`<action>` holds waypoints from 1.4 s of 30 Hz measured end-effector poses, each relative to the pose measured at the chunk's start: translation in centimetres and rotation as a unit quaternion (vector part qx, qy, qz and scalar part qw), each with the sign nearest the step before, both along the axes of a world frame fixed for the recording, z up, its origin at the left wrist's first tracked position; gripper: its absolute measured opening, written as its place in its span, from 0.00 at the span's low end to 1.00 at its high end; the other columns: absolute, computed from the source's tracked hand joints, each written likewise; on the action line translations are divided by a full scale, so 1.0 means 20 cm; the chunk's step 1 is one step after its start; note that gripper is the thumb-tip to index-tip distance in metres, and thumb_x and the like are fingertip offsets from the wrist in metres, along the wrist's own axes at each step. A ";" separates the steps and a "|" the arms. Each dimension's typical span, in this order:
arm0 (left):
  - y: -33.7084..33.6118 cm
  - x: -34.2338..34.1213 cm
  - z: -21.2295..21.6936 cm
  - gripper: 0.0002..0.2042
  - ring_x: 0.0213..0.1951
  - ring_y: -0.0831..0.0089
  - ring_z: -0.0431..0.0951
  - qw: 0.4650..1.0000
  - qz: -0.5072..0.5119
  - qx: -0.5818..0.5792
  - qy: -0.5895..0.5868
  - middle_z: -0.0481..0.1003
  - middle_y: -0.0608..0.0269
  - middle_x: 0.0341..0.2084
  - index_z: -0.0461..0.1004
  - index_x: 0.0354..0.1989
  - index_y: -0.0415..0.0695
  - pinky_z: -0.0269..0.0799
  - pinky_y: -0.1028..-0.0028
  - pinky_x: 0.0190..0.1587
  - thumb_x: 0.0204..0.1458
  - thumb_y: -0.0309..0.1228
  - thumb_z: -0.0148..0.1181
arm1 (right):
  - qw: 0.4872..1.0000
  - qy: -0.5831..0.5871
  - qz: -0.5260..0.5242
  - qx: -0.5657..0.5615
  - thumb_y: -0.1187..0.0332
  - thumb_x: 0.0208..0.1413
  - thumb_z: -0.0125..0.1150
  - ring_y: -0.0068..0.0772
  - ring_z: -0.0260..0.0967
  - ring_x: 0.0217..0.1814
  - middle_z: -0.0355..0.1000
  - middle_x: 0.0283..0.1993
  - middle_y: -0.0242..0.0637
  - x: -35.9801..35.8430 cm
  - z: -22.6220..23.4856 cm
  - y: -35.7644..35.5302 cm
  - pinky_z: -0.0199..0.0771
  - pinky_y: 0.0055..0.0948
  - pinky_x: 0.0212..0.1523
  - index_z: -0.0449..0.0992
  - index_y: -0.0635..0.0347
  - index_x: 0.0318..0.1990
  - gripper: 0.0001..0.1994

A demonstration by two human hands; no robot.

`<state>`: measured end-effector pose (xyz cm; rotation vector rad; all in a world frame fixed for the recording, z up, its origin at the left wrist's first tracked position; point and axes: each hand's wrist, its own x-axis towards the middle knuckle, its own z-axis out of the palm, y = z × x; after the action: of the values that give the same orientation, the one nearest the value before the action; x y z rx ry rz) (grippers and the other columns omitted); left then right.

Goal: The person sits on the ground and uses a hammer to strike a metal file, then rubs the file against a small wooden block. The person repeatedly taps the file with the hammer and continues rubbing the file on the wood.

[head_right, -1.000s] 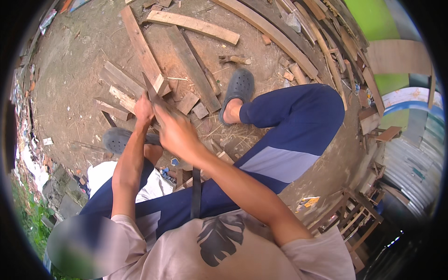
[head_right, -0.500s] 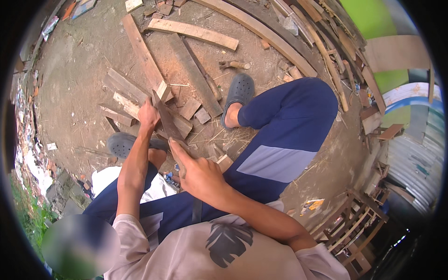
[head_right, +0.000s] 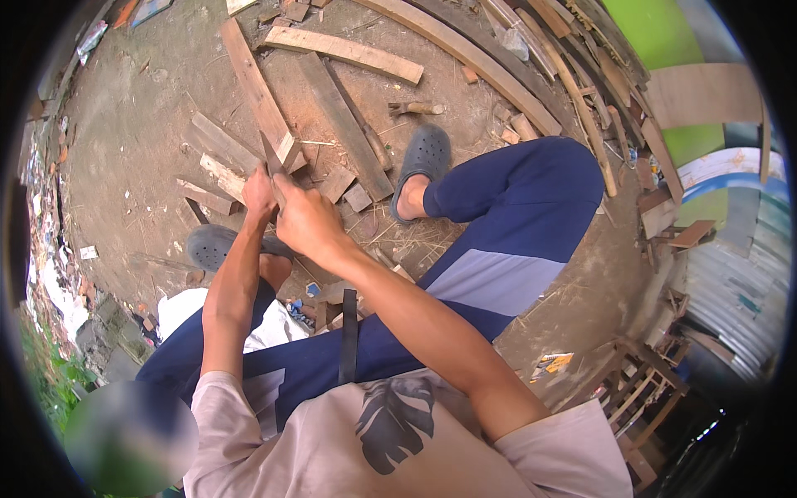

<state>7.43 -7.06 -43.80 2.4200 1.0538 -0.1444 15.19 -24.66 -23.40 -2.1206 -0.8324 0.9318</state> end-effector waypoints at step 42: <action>-0.56 -0.10 0.14 0.32 0.46 0.56 0.73 0.987 0.015 0.119 -0.110 0.71 0.55 0.39 0.74 0.44 0.42 0.70 0.59 0.48 0.41 0.57 0.74 | 0.937 0.249 -0.210 0.124 0.78 0.63 0.56 0.14 0.61 0.19 0.71 0.27 0.32 0.37 0.50 -0.74 0.62 0.19 0.20 0.63 0.73 0.69 0.27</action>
<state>5.35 -18.34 -41.08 2.5564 1.0546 0.2691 22.53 -39.53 -13.46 -1.6401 -0.2102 1.0048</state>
